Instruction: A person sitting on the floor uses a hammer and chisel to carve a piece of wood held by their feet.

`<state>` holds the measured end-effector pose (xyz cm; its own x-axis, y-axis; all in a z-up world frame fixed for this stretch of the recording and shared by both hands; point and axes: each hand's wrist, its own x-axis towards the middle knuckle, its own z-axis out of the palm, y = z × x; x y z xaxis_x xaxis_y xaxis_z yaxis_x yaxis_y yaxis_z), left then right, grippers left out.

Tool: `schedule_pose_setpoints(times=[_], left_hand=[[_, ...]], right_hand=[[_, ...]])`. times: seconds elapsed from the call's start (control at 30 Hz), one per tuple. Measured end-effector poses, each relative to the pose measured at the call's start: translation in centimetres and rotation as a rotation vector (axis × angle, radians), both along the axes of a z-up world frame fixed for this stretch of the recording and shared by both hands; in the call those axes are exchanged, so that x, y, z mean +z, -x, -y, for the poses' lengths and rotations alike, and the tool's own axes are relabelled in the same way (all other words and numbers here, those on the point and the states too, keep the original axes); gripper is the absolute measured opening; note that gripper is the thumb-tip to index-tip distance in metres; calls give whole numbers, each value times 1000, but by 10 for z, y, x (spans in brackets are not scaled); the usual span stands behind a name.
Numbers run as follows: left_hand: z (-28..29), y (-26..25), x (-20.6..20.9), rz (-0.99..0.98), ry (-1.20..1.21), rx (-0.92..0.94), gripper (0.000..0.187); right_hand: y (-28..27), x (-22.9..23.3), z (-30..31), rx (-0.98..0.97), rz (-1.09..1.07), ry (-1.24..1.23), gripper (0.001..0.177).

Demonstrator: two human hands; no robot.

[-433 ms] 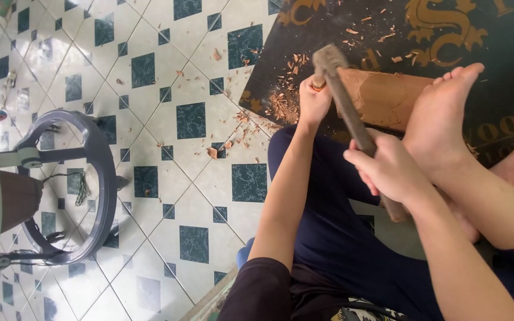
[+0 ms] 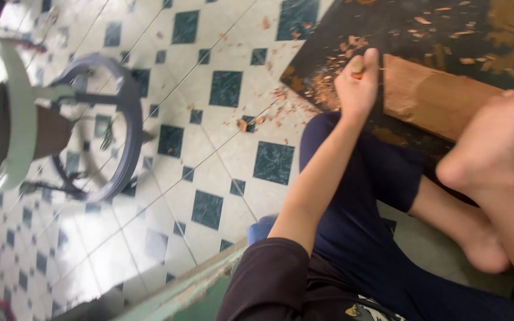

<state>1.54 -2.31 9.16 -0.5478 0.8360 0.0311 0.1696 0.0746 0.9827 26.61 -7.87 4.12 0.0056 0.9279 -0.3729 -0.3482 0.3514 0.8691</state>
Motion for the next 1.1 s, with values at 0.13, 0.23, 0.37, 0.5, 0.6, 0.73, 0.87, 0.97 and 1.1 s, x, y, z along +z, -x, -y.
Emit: schedule_pose_setpoints(times=[0.13,0.23,0.37,0.5,0.6,0.73,0.87,0.97,1.1], left_hand=[[2,3,-12,-201,7,44,38],[3,6,-25,-269,116,-24,37],[17,4,-49,-846,250,-180,42],[60,25,-14,-1226,193,-188,57],[85,54,-25,-1277,353,-282,67],[103,74,-52,-1033,125,-343,59],[109,86,-22,-866,155,-650,53],[104,90,-15,-890,118,-718,51],[108,92,-13,-883,19,-742,46]], right_hand=[[78,175,23,349,-798,-156,18],[50,-15,-13,398,-1259,-194,19],[42,25,6,-276,-789,-113,58],[65,77,6,-370,-755,-47,120],[55,36,-5,-294,-346,161,43],[83,65,-4,-363,-505,60,44],[101,107,8,-488,-672,-87,50],[104,130,6,-484,-749,-12,53],[87,73,5,-401,-131,86,24]])
